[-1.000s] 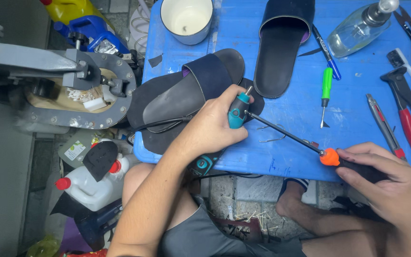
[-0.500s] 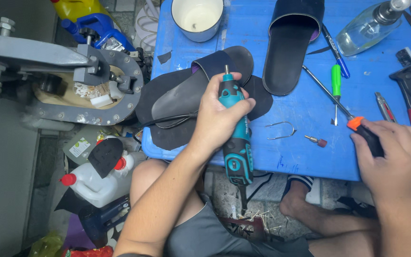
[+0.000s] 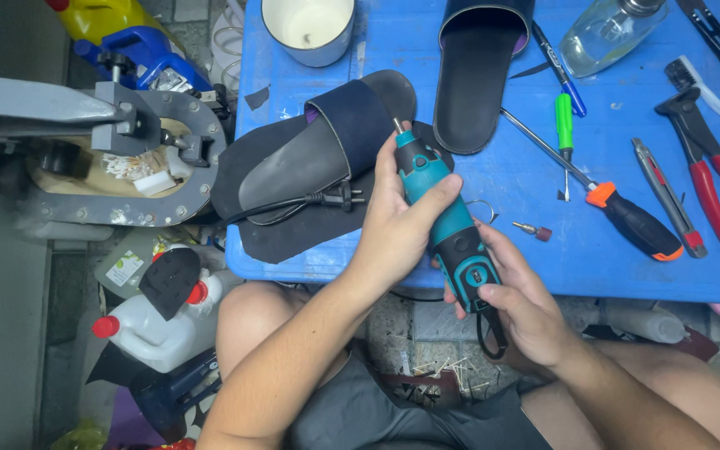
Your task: The person uses a rotary tool and screwdrivers to work on the sole of a slide sandal. They switch between tools and adjust the sandal while seated at a low blue table.
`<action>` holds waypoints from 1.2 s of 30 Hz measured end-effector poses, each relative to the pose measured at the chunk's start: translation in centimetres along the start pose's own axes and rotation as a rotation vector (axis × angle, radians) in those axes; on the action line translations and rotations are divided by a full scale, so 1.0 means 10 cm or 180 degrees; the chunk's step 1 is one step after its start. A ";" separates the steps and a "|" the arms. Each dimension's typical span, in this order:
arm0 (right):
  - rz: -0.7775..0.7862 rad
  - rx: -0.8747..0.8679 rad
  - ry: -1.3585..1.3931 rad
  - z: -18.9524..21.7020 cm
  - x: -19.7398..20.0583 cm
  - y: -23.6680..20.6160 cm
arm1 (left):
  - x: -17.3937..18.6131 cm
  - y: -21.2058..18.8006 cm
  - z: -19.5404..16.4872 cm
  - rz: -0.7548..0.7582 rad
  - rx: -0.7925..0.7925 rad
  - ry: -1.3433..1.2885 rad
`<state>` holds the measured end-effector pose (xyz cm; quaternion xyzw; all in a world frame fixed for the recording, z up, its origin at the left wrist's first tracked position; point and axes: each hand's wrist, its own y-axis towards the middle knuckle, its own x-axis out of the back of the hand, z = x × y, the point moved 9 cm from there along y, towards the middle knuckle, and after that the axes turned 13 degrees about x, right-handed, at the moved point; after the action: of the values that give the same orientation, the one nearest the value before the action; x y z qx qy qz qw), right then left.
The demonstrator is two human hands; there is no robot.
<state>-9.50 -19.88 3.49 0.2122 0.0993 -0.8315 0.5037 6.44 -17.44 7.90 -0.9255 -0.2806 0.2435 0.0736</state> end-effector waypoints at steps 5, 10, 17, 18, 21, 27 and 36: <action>-0.0212 -0.0150 0.0088 -0.08 0.01 -0.02 | -0.05 -0.06 0.09 0.0567 -0.0174 -0.0082; -0.0276 -0.0196 -0.0007 -0.13 0.06 -0.03 | -0.05 -0.06 0.12 0.0769 -0.0203 -0.0164; -0.0082 -0.0313 0.0049 -0.11 0.00 0.00 | 0.01 0.01 0.12 0.0824 -0.0191 -0.0191; -0.0076 -0.0332 0.0067 -0.10 -0.02 0.01 | 0.02 0.01 0.12 0.0832 -0.0209 -0.0164; 0.0008 -0.0325 0.0116 -0.05 -0.08 0.07 | 0.04 0.04 0.13 0.0825 -0.0194 -0.0275; 0.0697 -0.0088 0.0304 0.15 -0.29 0.08 | 0.15 0.08 0.09 0.0606 -0.0059 -0.0464; 0.0775 -0.0176 0.0339 0.19 -0.33 -0.05 | 0.13 -0.06 0.02 0.0798 -0.0255 -0.0258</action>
<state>-9.08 -17.71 6.62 0.2526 0.1223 -0.7487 0.6006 6.97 -16.22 7.41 -0.9449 -0.1749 0.2765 -0.0059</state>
